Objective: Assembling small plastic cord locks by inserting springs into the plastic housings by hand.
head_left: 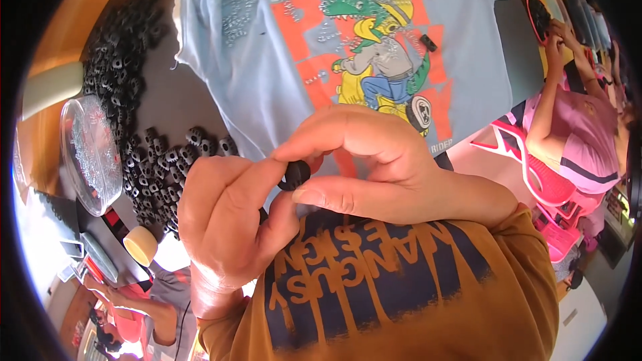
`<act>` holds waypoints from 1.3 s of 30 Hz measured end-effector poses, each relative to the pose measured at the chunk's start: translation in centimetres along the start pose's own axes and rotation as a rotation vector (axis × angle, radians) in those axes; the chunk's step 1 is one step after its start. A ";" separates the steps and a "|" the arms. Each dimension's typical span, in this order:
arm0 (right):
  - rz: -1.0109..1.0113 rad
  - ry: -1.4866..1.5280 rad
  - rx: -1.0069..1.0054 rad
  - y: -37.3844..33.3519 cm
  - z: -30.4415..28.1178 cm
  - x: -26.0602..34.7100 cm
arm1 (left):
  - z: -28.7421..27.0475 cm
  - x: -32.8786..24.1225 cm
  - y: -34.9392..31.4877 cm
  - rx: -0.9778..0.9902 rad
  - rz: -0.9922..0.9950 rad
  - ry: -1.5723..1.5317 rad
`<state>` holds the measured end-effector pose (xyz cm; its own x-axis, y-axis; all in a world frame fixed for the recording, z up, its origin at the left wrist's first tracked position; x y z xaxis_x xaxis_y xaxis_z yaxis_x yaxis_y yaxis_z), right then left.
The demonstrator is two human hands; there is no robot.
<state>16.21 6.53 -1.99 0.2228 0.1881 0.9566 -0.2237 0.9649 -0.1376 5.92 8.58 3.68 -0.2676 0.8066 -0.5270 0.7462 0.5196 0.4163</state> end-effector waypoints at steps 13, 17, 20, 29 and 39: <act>0.073 0.185 0.119 -1.6 -2.0 -0.9 | 3.2 1.9 0.2 -0.075 -0.301 -0.592; 0.068 0.080 0.159 -2.1 -2.1 -1.2 | 4.5 2.1 0.1 -0.002 -0.324 -0.753; 0.054 0.019 0.172 -2.1 -2.0 -1.7 | 4.2 2.7 0.9 -0.032 -0.331 -0.656; 0.185 0.307 0.142 -1.8 -2.7 -2.9 | 5.5 3.2 4.6 0.106 -0.083 0.082; 0.265 0.597 0.015 -1.8 -4.2 -3.8 | 5.1 3.3 4.7 0.088 -0.151 0.075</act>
<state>19.72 4.83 -6.46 0.6457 0.4933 0.5828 -0.3561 0.8697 -0.3417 11.66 12.23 0.10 -0.4229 0.7421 -0.5201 0.7438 0.6121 0.2684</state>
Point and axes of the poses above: each hand's wrist, its own y-axis towards the middle knuckle, its own z-axis out of the palm, x = y × z, the point moved 10 cm from there along y, towards the middle knuckle, and after that the axes turned 14 degrees about z, right-handed, at the moved point
